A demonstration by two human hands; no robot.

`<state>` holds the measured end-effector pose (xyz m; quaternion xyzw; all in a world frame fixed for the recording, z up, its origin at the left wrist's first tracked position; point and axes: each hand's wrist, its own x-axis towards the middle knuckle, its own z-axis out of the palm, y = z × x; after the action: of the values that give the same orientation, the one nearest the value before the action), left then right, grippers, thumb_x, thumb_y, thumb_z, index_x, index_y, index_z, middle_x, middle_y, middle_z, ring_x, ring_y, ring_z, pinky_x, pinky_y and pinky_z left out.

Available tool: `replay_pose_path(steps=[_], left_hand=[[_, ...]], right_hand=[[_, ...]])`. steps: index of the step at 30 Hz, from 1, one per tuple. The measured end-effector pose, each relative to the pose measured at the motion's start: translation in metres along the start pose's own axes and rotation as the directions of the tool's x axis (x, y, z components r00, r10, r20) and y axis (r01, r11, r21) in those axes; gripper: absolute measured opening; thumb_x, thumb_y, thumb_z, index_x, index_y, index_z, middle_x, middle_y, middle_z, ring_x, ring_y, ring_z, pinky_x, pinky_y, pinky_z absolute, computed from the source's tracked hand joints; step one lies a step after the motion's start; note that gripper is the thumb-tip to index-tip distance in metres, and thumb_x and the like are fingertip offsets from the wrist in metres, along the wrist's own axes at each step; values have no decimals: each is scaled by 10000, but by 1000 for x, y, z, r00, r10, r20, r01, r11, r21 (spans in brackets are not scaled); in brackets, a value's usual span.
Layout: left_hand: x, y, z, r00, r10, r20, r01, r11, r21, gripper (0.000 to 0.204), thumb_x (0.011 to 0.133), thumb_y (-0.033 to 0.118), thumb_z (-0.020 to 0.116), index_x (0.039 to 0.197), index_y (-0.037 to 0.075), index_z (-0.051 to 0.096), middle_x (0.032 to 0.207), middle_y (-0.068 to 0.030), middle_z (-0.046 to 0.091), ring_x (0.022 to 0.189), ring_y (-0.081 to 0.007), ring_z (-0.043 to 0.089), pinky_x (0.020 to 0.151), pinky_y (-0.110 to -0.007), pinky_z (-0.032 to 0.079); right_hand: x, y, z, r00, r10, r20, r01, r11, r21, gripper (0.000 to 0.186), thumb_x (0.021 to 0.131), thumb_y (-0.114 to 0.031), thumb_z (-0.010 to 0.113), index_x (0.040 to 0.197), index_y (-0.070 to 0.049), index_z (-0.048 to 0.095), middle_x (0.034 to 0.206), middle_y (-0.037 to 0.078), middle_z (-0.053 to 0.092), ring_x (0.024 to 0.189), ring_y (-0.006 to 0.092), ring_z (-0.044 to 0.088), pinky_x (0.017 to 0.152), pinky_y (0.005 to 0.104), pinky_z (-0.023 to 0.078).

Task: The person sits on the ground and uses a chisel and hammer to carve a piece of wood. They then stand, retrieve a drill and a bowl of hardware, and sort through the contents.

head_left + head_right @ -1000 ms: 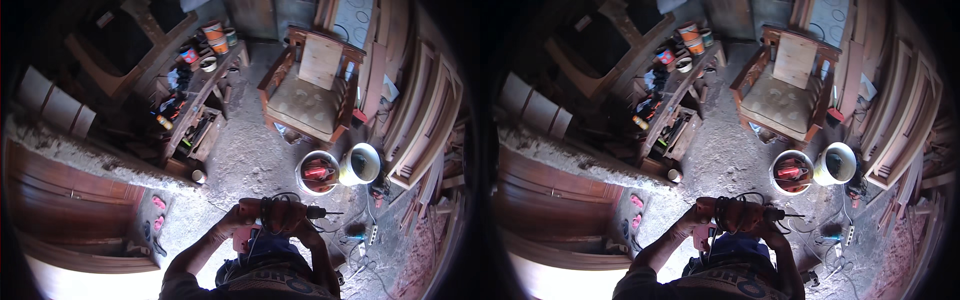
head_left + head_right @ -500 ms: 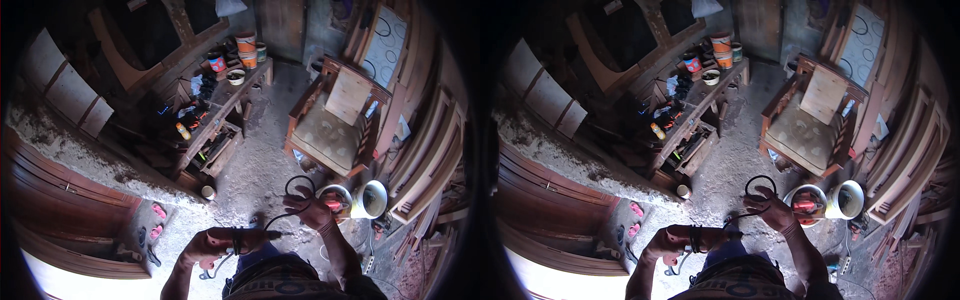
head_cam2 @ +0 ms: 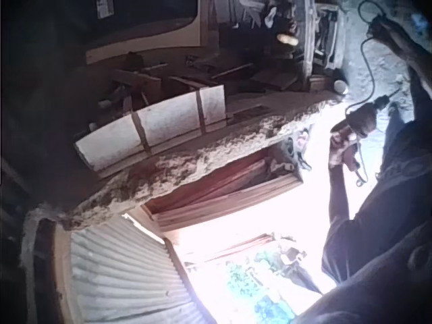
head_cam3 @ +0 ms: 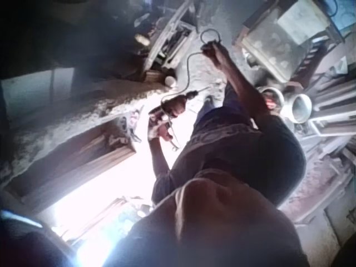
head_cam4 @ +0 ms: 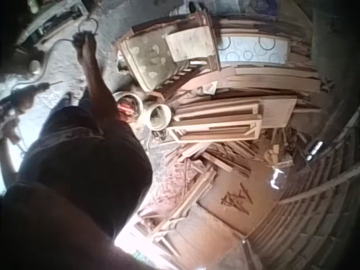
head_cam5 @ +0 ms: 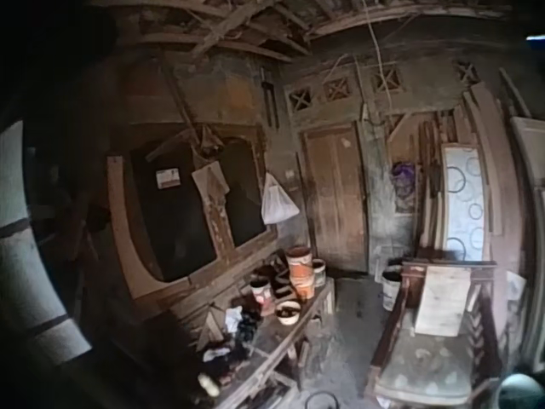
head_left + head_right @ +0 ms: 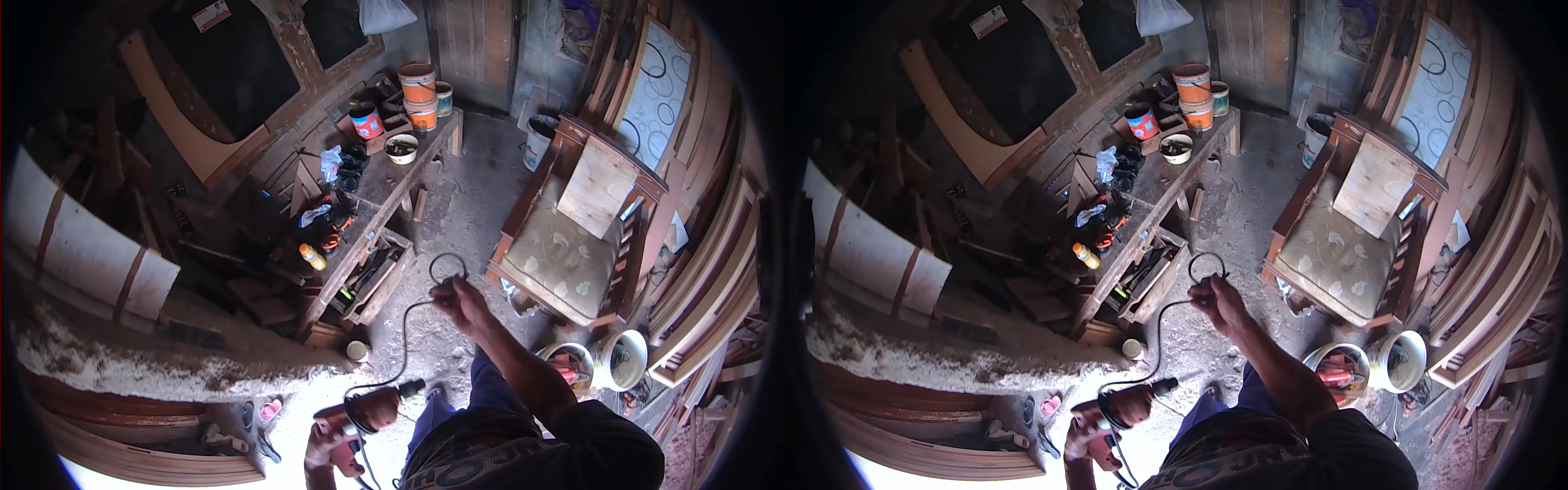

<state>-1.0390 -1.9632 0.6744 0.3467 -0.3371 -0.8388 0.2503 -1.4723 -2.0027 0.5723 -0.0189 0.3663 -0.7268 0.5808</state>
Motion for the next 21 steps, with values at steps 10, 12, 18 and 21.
replay_pose_path(steps=[10,12,18,21], left_hand=[[98,-103,41,682,157,-715,-237,972,-13,555,944,280,729,1361,-29,532,978,-118,698,705,-190,675,560,-312,570],[117,-111,50,620,143,-771,-323,943,-84,554,945,282,726,1361,-29,534,978,-118,698,706,-190,675,562,-313,571],[164,-107,47,506,96,-857,-364,925,-112,548,948,286,719,1358,-29,537,978,-119,698,709,-190,676,568,-315,573],[189,-102,33,476,67,-877,-345,932,-116,546,950,288,715,1357,-29,539,978,-120,698,711,-191,676,571,-316,574]], right_hand=[[110,-107,-18,966,255,-30,-190,630,-753,380,1082,-365,552,899,-44,637,558,37,571,417,125,477,417,322,356],[159,-119,-24,982,177,-61,-145,510,-848,384,1065,-365,575,849,-54,644,559,29,574,441,126,509,443,332,399],[319,-127,-23,994,-63,-88,-41,530,-847,134,1014,-126,601,983,-15,669,843,59,647,642,159,607,577,338,514],[385,-139,-22,974,51,-221,-163,834,-527,85,1013,-81,567,975,-41,631,826,59,640,609,138,574,592,356,536]])
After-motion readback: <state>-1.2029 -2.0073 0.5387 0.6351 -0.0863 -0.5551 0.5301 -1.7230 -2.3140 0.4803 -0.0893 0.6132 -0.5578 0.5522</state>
